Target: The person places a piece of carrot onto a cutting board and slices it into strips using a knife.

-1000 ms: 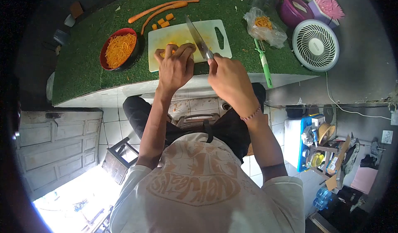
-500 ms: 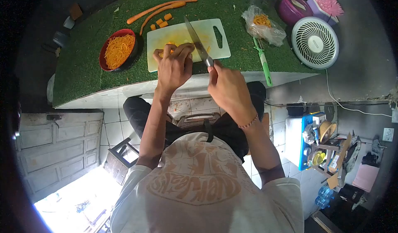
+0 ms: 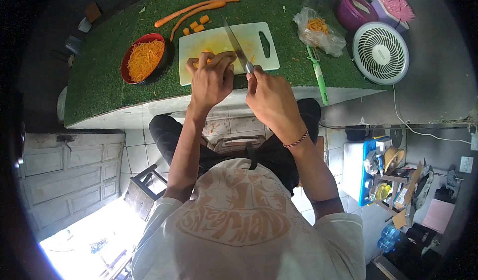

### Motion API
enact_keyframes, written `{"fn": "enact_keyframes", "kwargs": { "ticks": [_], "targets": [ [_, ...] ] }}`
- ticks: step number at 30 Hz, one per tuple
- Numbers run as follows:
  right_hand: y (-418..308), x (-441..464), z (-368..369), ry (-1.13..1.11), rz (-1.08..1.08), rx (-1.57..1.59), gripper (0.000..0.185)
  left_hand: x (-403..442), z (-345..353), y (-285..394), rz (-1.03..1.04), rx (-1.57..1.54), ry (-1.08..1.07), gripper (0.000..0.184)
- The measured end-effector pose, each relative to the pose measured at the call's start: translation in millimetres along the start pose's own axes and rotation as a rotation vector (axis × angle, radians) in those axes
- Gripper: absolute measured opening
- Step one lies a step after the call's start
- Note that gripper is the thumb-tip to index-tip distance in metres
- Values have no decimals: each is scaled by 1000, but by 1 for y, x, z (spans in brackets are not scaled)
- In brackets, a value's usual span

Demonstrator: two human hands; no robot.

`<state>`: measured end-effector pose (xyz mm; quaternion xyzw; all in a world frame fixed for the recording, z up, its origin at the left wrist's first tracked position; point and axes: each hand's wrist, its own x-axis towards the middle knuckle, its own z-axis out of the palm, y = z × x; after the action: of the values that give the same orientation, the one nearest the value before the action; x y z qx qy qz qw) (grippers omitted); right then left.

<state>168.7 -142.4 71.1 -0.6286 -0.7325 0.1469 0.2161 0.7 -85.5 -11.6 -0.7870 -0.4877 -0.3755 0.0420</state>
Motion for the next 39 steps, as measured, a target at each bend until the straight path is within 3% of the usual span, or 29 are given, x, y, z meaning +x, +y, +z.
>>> {"fn": "enact_keyframes", "kwargs": {
  "ticks": [10, 13, 25, 31, 39],
  "targets": [
    [-1, 5, -2, -5, 0, -1, 20, -1, 0, 0, -6, -14, 1, 25],
    [-5, 11, -16, -100, 69, 50, 21, -1, 4, -1, 16, -14, 32, 22],
    [2, -17, 26, 134, -51, -64, 21, -1, 0, 3, -6, 26, 9, 28],
    [2, -24, -2, -15, 62, -24, 20, -3, 2, 1, 2, 22, 20, 29],
    [5, -2, -15, -85, 60, 81, 23, -2, 1, 3, 0, 20, 35, 31]
  ]
}}
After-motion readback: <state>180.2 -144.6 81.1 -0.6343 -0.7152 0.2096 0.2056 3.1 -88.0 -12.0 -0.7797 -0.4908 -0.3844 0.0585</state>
